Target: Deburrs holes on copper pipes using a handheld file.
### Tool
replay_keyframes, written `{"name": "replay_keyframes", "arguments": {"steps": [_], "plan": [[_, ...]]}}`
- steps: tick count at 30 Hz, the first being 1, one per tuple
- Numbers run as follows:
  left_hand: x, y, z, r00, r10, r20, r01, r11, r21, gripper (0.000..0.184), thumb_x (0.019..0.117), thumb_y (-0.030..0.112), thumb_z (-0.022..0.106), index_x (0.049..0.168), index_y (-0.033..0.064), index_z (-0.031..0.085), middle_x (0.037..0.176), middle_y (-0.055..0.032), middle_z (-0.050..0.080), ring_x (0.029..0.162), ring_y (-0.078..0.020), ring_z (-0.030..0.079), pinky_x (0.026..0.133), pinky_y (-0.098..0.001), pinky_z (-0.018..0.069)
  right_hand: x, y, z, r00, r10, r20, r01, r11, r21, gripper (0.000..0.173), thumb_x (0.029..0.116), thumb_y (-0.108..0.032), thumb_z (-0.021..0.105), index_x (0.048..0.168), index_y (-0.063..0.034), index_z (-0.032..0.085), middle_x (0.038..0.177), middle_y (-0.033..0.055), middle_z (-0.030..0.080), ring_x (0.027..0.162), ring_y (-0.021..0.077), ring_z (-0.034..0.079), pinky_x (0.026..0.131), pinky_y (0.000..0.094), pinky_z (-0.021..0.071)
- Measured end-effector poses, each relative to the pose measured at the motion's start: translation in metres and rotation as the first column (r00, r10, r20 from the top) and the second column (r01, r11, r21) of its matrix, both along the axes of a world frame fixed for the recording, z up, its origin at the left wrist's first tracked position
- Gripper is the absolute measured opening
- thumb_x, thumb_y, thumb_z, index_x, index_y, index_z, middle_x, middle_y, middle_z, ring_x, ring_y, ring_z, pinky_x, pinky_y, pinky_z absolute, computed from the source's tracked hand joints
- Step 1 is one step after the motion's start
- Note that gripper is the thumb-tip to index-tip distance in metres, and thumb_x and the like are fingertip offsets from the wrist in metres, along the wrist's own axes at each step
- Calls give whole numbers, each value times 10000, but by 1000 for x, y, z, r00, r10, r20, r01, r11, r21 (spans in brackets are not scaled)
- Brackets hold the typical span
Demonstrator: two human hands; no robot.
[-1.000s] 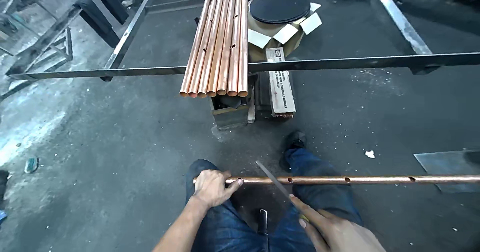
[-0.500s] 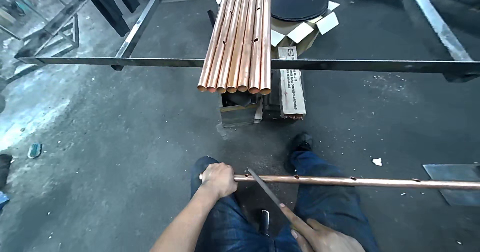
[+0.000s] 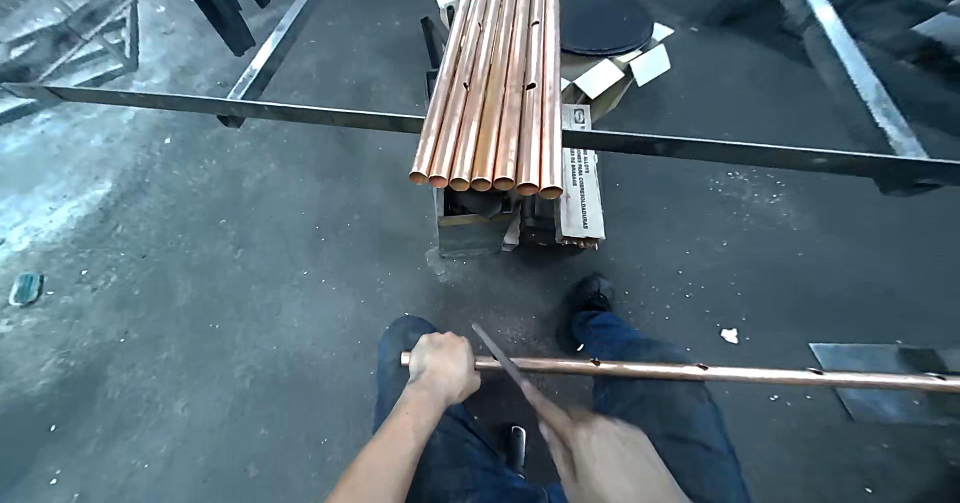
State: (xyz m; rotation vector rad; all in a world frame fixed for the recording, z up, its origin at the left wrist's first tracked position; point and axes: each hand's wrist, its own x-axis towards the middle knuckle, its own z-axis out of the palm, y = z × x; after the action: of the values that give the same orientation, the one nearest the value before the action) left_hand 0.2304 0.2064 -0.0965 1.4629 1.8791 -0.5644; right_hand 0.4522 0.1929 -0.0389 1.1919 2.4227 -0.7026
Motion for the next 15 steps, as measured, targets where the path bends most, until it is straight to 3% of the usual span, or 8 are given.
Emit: {"name": "replay_keyframes", "arguments": {"steps": [3,5,8,12,15], "plan": [[1,0,1,1000,-7,9,7,1000,-2,350,887,404,618,980,78,703,1051,-133,737,1030,-343,711,844,-589,561,15,-21,15,1000,18,-19,-18,1000,-19,511,1070,-313,419,1577,-264,454,933,188,720,737,386,710,614,560,565],[3,-1,-2,1000,-8,9,8,1000,-3,356,908,413,609,983,79,706,1054,-134,738,1028,-346,710,848,-585,560,-1,-6,-2,1000,2,-17,-1,999,33,514,1052,-311,438,1564,-284,474,867,161,724,724,370,712,607,551,565],[6,-2,-5,1000,-9,-8,9,1000,17,342,919,413,592,977,99,713,1042,-122,744,1019,-340,715,845,-586,562,-37,30,-16,992,-6,123,12,999,-45,523,1067,-343,384,1590,-343,401,969,143,744,924,372,728,774,570,575],[4,-1,-1,1000,-1,5,1,1000,8,344,912,406,601,1003,95,713,1065,-128,743,1039,-346,712,850,-593,561,4,-12,11,999,9,-40,-9,1000,-8,500,1060,-299,444,1556,-248,491,906,193,729,724,392,716,605,571,570],[3,-3,-5,1000,0,3,0,1000,13,342,917,408,599,996,97,715,1060,-128,745,1031,-346,715,844,-588,562,-6,-4,-7,999,-7,-35,8,1000,25,516,1052,-305,441,1567,-283,470,873,155,723,726,367,711,609,551,566]]}}
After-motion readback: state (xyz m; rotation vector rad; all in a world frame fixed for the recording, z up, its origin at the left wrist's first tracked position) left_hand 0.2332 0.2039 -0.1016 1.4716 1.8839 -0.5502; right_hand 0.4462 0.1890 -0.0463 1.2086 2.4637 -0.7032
